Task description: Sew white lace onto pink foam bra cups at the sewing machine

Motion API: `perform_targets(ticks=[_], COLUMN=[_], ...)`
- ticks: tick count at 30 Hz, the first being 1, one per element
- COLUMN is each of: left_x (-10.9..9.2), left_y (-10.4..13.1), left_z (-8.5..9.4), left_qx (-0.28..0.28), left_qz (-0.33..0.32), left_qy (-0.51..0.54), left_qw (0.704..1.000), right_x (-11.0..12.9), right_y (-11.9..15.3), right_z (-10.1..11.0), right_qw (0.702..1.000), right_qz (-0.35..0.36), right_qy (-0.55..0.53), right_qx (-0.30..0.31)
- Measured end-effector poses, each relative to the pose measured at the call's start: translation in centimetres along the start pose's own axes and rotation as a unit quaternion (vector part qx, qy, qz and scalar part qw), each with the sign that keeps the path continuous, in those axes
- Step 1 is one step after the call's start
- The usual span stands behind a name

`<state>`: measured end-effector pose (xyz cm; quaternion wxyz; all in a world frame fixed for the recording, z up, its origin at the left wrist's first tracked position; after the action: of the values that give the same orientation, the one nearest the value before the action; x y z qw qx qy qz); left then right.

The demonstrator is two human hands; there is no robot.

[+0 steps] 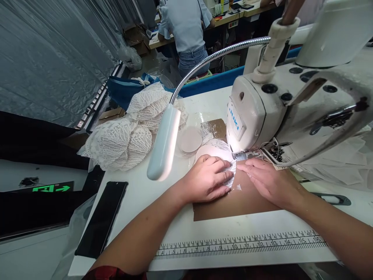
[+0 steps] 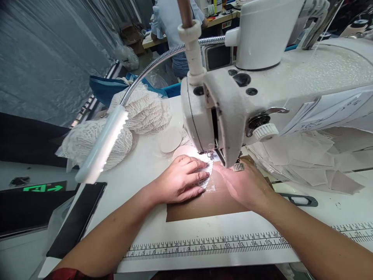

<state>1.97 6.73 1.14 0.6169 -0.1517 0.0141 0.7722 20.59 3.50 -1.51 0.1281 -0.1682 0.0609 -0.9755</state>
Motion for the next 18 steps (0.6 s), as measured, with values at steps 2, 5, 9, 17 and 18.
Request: perform_targets(ticks=[2, 5, 9, 17, 18], left_x=[0.1, 0.3, 0.6, 0.7, 0.7], left_y=[-0.1, -0.2, -0.5, -0.7, -0.7], left_z=[0.1, 0.0, -0.4, -0.7, -0.7], left_qx=[0.001, 0.012, 0.041, 0.049, 0.051], left_qz=[0.003, -0.001, -0.018, 0.022, 0.024], left_qy=[0.003, -0.009, -0.045, -0.073, -0.074], left_qw=[1.0, 1.0, 0.998, 0.996, 0.996], right_x=[0.4, 1.1, 1.7, 1.3, 1.3], right_y=[-0.1, -0.3, -0.4, -0.7, -0.7], right_z=[0.1, 0.2, 0.4, -0.2, -0.2], right_qw=[1.0, 0.997, 0.993, 0.994, 0.994], right_qz=[0.025, 0.065, 0.087, -0.012, -0.023], right_qy=[0.005, 0.036, 0.079, 0.105, 0.101], right_qx=[0.004, 0.011, -0.01, 0.01, 0.018])
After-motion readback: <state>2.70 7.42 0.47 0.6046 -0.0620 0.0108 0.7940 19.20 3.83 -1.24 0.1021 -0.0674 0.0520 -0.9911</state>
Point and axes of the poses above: each hand's wrist, its own y-axis away from the middle knuckle, its own z-axis out of the back of the hand, x = y × z, the point moved 4 cm from there along -y, towards the middle knuckle, and after that the axes turned 12 degrees about -z, right-handed, at the moved point
